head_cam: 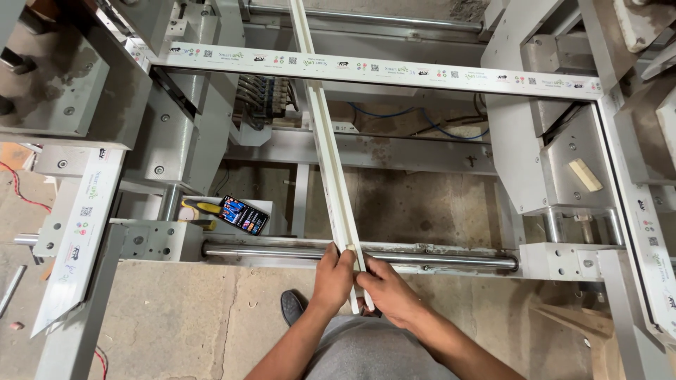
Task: The person fits small wooden blocks into the ends of white plastic frame pieces and joins them together to form a rectangular window frame.
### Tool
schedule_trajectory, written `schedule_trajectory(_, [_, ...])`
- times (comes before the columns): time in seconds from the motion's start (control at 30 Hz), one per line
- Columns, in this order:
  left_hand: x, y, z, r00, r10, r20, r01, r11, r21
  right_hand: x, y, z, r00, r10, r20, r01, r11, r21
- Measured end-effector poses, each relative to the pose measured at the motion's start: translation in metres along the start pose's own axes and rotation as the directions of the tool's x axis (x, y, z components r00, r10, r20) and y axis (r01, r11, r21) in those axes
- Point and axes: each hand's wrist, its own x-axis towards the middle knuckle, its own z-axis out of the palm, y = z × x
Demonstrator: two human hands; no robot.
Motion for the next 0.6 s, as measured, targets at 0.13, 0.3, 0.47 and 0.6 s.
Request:
schedule_trajectory(0.13, [0.009, -0.019, -0.002, 0.997, 0.073, -0.005, -0.073, 0.997, 0.005, 0.003, 0.005, -0.004, 0.999, -0.038, 0.025, 0.037, 0.999, 0.029])
schedule_trajectory(0.3, [0.013, -0.022, -0.007, 0.993, -0.001, 0.116, 0.018, 0.989, -0.144, 0.022, 0.02, -0.025, 0.997, 0.072, 0.002, -0.072, 0.996, 0.049])
schedule_trajectory(0.47, [0.038, -0.039, -0.013, 0.98, -0.101, 0.173, 0.124, 0.985, -0.123, 0.069, 0.039, -0.038, 0.996, 0.073, 0.052, -0.077, 0.995, 0.067])
schedule_trajectory(0.6, [0.049, -0.018, -0.033, 0.899, -0.313, 0.305, 0.378, 0.908, -0.183, 0.068, 0.036, -0.001, 0.993, 0.038, -0.109, -0.034, 0.999, 0.039])
